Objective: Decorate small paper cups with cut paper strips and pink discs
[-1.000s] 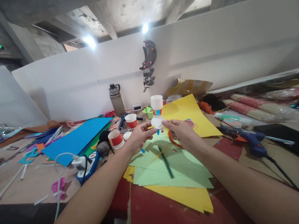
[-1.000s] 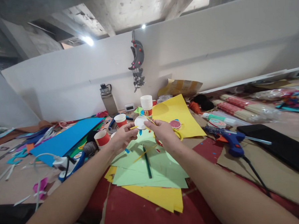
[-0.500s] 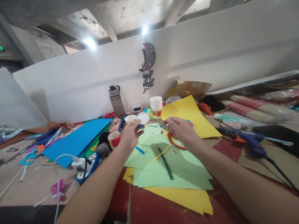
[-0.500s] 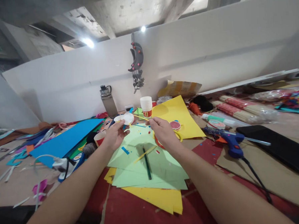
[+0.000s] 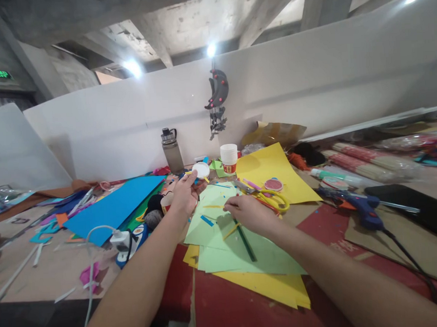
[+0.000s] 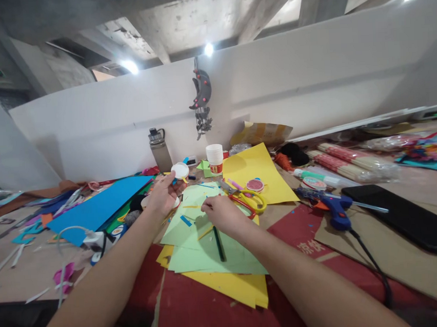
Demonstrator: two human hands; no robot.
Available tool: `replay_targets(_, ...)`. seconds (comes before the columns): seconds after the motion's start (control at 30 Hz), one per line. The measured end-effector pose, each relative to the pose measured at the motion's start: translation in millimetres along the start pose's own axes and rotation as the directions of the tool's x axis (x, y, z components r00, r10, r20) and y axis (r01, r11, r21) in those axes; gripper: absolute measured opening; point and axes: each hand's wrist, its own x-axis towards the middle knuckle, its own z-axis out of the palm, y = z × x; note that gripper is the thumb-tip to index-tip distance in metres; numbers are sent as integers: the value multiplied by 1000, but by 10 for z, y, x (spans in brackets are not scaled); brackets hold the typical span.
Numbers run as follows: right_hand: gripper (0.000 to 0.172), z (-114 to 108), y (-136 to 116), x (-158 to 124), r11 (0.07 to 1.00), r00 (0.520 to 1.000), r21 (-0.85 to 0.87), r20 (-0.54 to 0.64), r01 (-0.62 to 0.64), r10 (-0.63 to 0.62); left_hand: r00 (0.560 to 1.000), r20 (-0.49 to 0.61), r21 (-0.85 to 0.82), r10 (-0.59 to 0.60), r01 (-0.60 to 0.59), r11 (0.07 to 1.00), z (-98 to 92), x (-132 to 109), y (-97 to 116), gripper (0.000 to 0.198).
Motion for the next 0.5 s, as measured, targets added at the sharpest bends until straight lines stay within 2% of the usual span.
replay_targets(0.1,28,21,-34,-9,996,999,-72,-13,52,-53,999,0,-28,-42,42,999,7,-15,4,21)
replay_targets(0.2,24,-70,-9,17,988,995,-150,-78,47,-60,998,-8,-47,-69,69,997,4,-24,0,18)
replay_targets(0.4,29,-519,189,38,928,964,-321,-243,-187,110,995,34,-42,-92,94,995,-25,-14,-16,18)
replay_targets(0.5,26,-694,276,-34,880,945,-400,-295,-257,141,995,48,-38,-92,94,995,-34,-8,-21,18)
